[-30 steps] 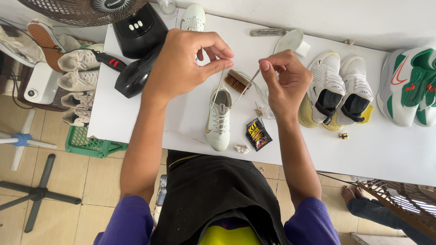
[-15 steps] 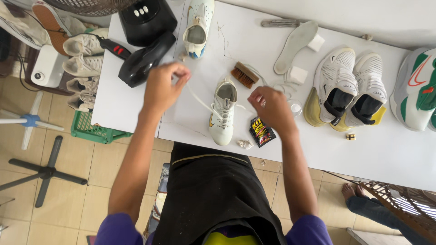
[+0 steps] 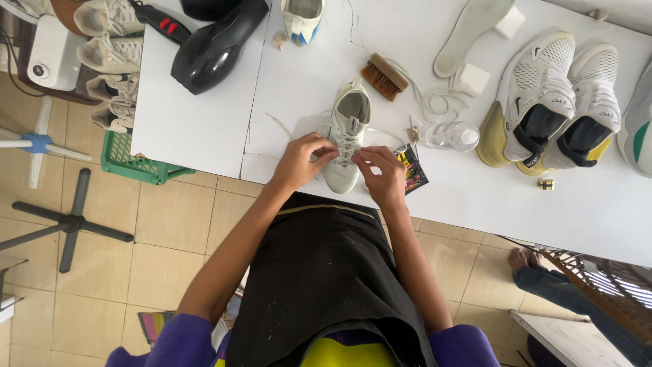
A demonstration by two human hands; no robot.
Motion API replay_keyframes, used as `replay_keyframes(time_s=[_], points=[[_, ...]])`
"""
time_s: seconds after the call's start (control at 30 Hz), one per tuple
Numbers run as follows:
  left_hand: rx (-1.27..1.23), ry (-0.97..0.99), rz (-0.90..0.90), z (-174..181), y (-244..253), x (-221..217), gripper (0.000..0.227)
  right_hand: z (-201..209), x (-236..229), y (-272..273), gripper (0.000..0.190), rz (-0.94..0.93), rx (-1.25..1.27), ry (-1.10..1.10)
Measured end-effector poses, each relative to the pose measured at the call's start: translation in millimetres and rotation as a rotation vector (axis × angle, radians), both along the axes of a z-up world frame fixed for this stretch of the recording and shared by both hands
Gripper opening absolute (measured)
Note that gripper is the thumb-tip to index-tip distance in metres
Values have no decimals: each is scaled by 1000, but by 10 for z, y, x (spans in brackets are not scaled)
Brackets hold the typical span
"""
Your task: The person laces a white sneaker by threading the laces through the eyelets and tying them. The person then lifts the shoe to display the finished lacing.
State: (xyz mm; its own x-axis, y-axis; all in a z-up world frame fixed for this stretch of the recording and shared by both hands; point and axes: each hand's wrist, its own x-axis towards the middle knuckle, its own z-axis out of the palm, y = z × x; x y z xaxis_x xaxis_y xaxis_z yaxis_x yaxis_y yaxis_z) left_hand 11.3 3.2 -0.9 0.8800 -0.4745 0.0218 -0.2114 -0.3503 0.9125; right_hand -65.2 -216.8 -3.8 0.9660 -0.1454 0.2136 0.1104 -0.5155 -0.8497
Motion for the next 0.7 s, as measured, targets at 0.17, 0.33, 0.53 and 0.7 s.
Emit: replay_keyframes(time_s=[0.17,0.33,0.53,0.7], points=[[-69,10,12,-8,23,59,8,-128,24,78,5,34,-365,-126],[-85,-16,15,-116,37,87,18,-141,0,115,3,74,-524,-106],[47,-337,-33,-340,54,76,7,-217,-39,178,5,55,-467,-44],[180,-579,-69,-340,72,100,7,-248,-67,233,6,13,-338,-9]])
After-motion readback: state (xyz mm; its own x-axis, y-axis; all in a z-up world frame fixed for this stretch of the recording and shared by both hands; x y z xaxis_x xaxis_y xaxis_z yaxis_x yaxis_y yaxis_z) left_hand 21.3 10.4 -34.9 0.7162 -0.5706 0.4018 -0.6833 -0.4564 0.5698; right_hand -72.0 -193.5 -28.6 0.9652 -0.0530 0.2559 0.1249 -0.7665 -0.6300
